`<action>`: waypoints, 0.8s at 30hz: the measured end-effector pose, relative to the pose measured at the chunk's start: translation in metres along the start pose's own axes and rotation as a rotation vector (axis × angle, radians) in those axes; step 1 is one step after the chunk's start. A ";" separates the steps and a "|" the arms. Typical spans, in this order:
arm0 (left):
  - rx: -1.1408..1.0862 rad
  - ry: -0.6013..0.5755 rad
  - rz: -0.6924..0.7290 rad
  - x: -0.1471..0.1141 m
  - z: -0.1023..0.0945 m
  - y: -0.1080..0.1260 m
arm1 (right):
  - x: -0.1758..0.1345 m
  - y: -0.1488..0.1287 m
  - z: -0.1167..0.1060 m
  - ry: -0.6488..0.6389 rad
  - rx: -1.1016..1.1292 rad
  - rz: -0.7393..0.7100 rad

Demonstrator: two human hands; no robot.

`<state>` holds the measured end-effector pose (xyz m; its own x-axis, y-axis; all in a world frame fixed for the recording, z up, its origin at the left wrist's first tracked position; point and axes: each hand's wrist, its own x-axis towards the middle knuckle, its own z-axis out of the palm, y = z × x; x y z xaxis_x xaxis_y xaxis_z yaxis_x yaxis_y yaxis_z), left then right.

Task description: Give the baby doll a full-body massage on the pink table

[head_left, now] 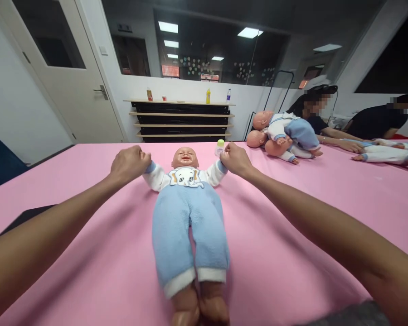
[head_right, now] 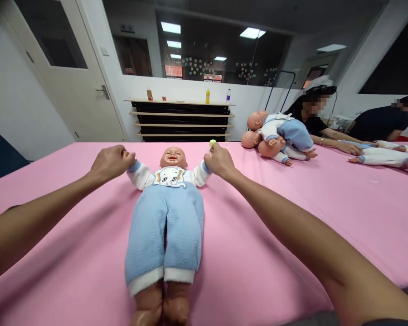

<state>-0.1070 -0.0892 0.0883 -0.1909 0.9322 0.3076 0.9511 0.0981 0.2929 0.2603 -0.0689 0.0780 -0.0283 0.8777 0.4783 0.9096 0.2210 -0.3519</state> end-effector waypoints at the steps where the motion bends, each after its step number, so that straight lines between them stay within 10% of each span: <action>1: 0.024 0.000 0.015 -0.020 -0.006 -0.002 | -0.019 0.002 -0.007 0.012 0.008 -0.017; 11: 0.168 -0.295 0.148 -0.159 0.030 -0.020 | -0.160 0.009 0.013 -0.186 -0.040 -0.003; 16: 0.109 -0.328 0.115 -0.158 0.037 -0.032 | -0.161 0.010 0.007 -0.266 -0.006 0.033; 24: -0.008 -0.067 0.053 -0.098 -0.011 -0.030 | -0.099 0.013 -0.024 -0.081 0.142 -0.032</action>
<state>-0.1197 -0.1871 0.0595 -0.1235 0.9573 0.2613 0.9573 0.0456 0.2855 0.2853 -0.1633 0.0454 -0.0952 0.8994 0.4265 0.8403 0.3023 -0.4499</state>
